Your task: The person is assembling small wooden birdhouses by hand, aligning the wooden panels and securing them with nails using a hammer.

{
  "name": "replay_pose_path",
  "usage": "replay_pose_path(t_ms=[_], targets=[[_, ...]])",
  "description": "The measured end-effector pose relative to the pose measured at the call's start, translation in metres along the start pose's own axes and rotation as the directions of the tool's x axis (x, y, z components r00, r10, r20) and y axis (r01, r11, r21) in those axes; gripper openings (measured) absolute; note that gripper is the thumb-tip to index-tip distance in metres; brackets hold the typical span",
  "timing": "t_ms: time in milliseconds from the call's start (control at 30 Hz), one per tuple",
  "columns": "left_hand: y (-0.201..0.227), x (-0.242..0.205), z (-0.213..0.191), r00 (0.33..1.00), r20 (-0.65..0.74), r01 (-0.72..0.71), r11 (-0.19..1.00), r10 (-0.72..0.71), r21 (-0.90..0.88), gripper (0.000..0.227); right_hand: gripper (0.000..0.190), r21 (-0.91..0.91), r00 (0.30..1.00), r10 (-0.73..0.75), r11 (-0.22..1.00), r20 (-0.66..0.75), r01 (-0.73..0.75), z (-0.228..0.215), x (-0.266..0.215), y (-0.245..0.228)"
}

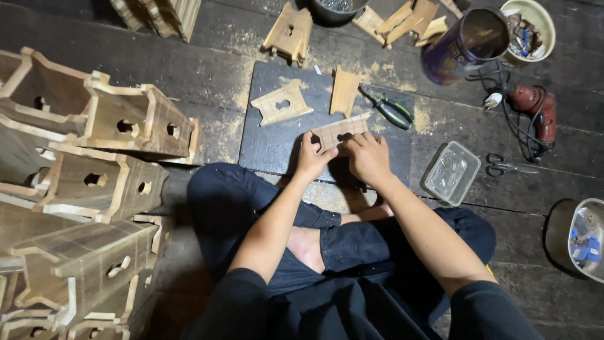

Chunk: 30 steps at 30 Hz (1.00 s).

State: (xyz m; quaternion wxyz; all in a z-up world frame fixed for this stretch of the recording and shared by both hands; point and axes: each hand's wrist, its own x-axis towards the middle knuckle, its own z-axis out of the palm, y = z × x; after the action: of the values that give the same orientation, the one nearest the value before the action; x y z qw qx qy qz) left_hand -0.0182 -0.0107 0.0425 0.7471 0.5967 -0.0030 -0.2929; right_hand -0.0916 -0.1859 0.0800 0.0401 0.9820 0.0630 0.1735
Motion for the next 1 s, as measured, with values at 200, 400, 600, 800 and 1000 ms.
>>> replay_pose_path(t_ms=[200, 400, 600, 800, 1000], targets=[[-0.030, 0.016, -0.012, 0.991, -0.103, -0.082, 0.996, 0.086, 0.047, 0.101, 0.046, 0.510, 0.917, 0.399, 0.782, 0.031, -0.358, -0.058, -0.025, 0.020], [-0.038, 0.030, -0.015, 0.983, -0.138, -0.122, 0.992, 0.118, -0.020, 0.091, 0.068, -0.125, 0.406, 0.427, 0.798, 0.808, -0.590, -0.020, -0.089, 0.044], [-0.042, 0.021, -0.019, 0.984, -0.131, -0.116, 0.993, 0.119, 0.029, 0.086, 0.044, 0.037, 0.533, 0.368, 0.797, 0.762, -0.602, -0.029, -0.086, 0.055], [-0.043, 0.025, -0.015, 0.980, -0.140, -0.127, 0.988, 0.139, 0.092, 0.083, 0.052, 0.696, 0.659, 0.439, 0.100, 0.610, -0.711, -0.129, -0.051, 0.007], [-0.002, 0.002, -0.011, 0.977, -0.169, -0.099, 0.981, 0.127, 0.167, 0.077, 0.026, 0.731, 0.894, 0.422, 0.560, 0.153, -0.389, -0.125, -0.036, -0.016]])
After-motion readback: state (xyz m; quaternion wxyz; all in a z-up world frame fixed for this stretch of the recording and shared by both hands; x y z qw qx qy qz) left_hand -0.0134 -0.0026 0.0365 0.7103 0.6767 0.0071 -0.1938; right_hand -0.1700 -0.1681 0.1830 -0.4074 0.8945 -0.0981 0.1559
